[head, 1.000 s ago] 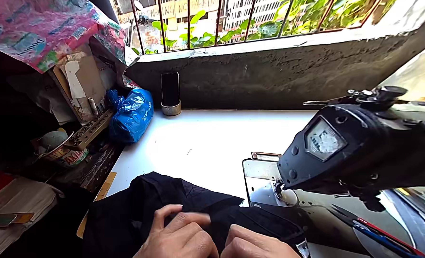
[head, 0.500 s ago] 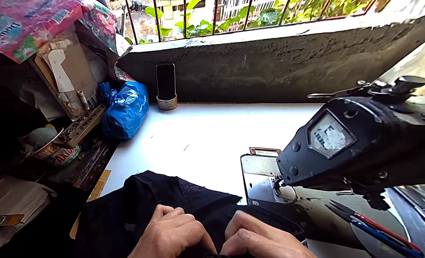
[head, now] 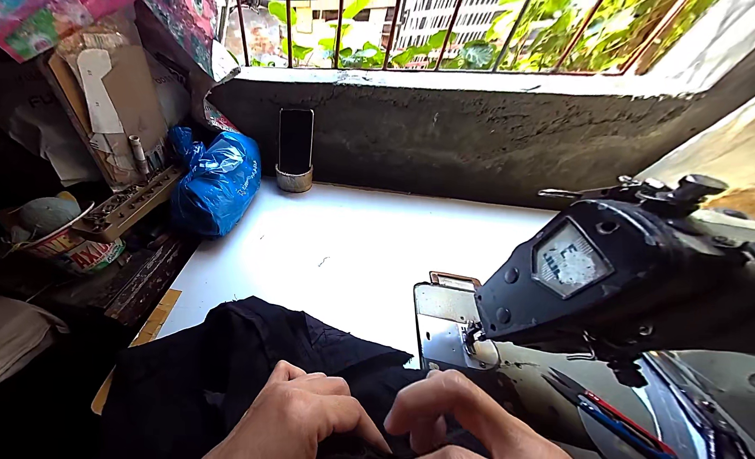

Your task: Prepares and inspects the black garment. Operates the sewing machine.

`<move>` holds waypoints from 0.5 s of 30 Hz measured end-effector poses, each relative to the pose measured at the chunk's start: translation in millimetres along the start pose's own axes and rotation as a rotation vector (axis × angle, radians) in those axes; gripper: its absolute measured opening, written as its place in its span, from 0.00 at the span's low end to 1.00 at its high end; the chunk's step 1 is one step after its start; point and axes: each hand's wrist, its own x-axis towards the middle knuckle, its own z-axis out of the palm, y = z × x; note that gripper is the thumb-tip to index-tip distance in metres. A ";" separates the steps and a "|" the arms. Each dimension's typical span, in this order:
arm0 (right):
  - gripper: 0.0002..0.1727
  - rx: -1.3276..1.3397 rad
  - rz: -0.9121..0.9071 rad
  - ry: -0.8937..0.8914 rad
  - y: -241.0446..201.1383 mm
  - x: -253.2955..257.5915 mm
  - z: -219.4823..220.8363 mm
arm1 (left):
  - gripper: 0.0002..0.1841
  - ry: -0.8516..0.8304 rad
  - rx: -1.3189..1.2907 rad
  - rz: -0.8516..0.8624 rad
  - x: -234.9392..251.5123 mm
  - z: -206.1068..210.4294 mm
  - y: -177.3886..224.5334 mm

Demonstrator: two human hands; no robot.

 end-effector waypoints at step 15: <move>0.10 0.062 0.003 0.046 0.8 -7.2 -8.0 | 0.09 -0.021 -0.043 0.032 -0.4 -0.2 -5.3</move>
